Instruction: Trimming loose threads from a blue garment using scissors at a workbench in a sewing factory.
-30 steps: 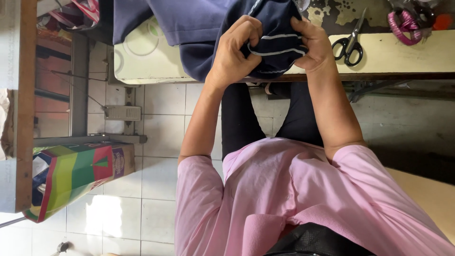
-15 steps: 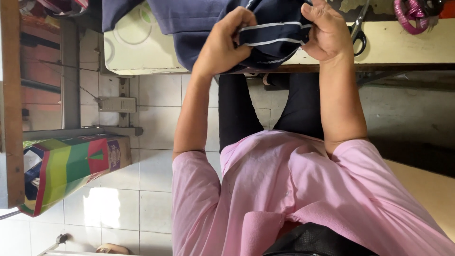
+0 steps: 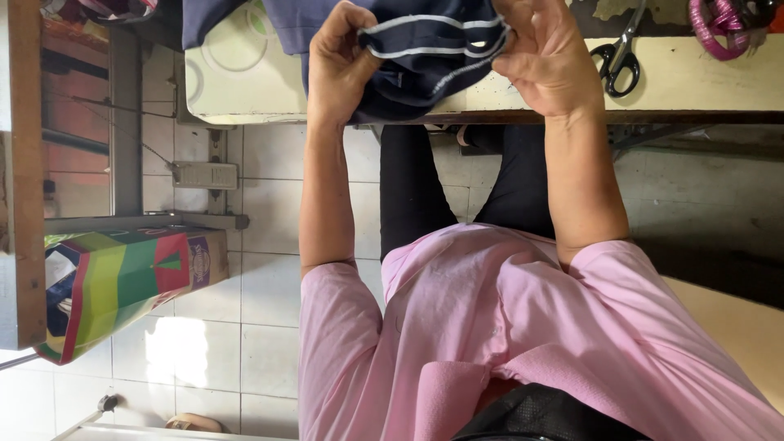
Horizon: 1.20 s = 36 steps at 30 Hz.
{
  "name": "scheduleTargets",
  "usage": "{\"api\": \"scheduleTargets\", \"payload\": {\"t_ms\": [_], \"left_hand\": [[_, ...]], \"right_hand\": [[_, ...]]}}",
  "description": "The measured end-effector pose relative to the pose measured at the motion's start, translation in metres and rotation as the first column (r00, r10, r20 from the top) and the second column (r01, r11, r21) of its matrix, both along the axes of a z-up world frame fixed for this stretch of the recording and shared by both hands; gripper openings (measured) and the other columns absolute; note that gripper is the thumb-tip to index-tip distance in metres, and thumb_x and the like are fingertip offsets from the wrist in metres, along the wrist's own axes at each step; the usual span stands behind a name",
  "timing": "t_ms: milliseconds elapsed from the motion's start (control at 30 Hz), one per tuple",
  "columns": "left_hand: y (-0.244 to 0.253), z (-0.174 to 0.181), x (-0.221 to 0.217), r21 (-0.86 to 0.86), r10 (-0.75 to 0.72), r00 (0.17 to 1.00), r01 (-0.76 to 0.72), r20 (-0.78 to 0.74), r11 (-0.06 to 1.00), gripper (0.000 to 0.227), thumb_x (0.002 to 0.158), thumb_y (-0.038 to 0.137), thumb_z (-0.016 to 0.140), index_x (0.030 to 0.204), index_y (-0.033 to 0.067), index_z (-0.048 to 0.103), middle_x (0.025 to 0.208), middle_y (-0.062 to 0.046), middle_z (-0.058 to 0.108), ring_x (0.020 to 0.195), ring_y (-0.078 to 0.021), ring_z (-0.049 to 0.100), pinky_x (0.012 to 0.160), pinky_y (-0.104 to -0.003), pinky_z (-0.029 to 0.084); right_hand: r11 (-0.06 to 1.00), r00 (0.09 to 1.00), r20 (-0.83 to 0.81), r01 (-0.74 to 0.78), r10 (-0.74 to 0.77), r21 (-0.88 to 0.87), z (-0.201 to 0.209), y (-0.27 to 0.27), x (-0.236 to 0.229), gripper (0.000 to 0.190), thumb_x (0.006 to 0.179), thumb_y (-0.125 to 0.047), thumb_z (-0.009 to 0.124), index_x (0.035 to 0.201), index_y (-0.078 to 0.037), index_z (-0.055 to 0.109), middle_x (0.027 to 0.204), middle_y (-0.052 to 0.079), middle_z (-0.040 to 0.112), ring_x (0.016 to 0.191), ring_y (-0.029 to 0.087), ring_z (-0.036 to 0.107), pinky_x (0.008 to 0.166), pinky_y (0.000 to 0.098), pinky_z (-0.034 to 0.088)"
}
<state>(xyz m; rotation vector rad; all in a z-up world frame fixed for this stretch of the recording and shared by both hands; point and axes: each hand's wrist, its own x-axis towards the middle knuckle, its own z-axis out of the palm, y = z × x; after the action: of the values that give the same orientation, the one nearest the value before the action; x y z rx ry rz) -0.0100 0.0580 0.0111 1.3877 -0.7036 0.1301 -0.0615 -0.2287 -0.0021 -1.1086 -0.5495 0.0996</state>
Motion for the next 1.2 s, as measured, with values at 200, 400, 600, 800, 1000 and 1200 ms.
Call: {"api": "scheduleTargets", "payload": {"t_ms": [200,400,600,800,1000,1200], "left_hand": [[-0.001,0.011,-0.012,0.013,0.272,0.957,-0.274,0.098,0.962,0.028,0.086,-0.014,0.063,0.090,0.0132,0.056,0.091,0.004,0.047,0.085,-0.0117,0.042,0.071,-0.025,0.033],[0.000,0.006,-0.012,0.060,0.304,0.936,-0.319,0.178,0.946,0.031,0.083,-0.015,0.060,0.092,0.0146,0.061,0.094,0.005,0.047,0.088,-0.0122,0.045,0.069,-0.025,0.037],[0.005,-0.009,-0.005,0.102,0.308,0.929,-0.333,0.205,0.937,0.028,0.087,-0.013,0.059,0.096,0.0132,0.061,0.099,0.003,0.048,0.088,-0.0130,0.045,0.073,-0.026,0.039],[0.002,-0.037,0.005,0.183,0.359,0.903,-0.404,0.236,0.896,0.032,0.078,-0.016,0.054,0.095,0.0097,0.061,0.104,-0.002,0.049,0.083,-0.0140,0.049,0.072,-0.025,0.043],[-0.001,-0.036,0.004,0.205,0.411,0.885,-0.454,0.221,0.867,0.026,0.080,-0.010,0.059,0.094,0.0117,0.062,0.105,-0.003,0.052,0.091,-0.0163,0.054,0.079,-0.027,0.045],[-0.002,-0.031,0.004,0.168,0.422,0.879,-0.460,0.222,0.872,0.031,0.076,-0.015,0.050,0.091,0.0106,0.059,0.098,-0.001,0.052,0.083,-0.0138,0.050,0.071,-0.025,0.042]], "right_hand": [[0.982,0.986,0.004,0.163,-0.164,-0.095,-0.010,0.025,0.004,0.073,0.104,-0.010,0.076,0.163,-0.020,0.034,0.138,0.014,0.056,0.122,0.026,0.063,0.112,0.0386,0.059],[0.968,0.969,0.039,0.247,-0.245,-0.051,-0.019,0.039,0.009,0.063,0.108,-0.004,0.072,0.159,-0.015,0.038,0.135,0.005,0.063,0.127,0.021,0.062,0.116,0.0370,0.054],[0.940,0.940,0.030,0.340,-0.340,-0.007,-0.006,0.046,0.005,0.020,0.101,-0.004,0.057,0.116,-0.017,0.055,0.099,-0.006,0.059,0.080,0.007,0.048,0.066,0.0225,0.035],[0.959,0.957,-0.074,0.282,-0.280,0.012,-0.007,0.050,0.003,0.011,0.108,-0.021,0.066,0.113,-0.013,0.060,0.100,-0.002,0.065,0.090,0.008,0.063,0.077,0.0206,0.055],[0.940,0.940,0.041,0.340,-0.339,-0.009,-0.013,0.053,0.006,0.017,0.109,-0.025,0.065,0.114,-0.010,0.059,0.094,-0.003,0.059,0.082,0.007,0.055,0.070,0.0202,0.045],[0.922,0.920,0.147,0.378,-0.364,-0.080,-0.017,0.048,0.004,0.022,0.112,-0.033,0.060,0.116,-0.011,0.058,0.088,-0.004,0.053,0.069,0.005,0.038,0.061,0.0208,0.030]]}}
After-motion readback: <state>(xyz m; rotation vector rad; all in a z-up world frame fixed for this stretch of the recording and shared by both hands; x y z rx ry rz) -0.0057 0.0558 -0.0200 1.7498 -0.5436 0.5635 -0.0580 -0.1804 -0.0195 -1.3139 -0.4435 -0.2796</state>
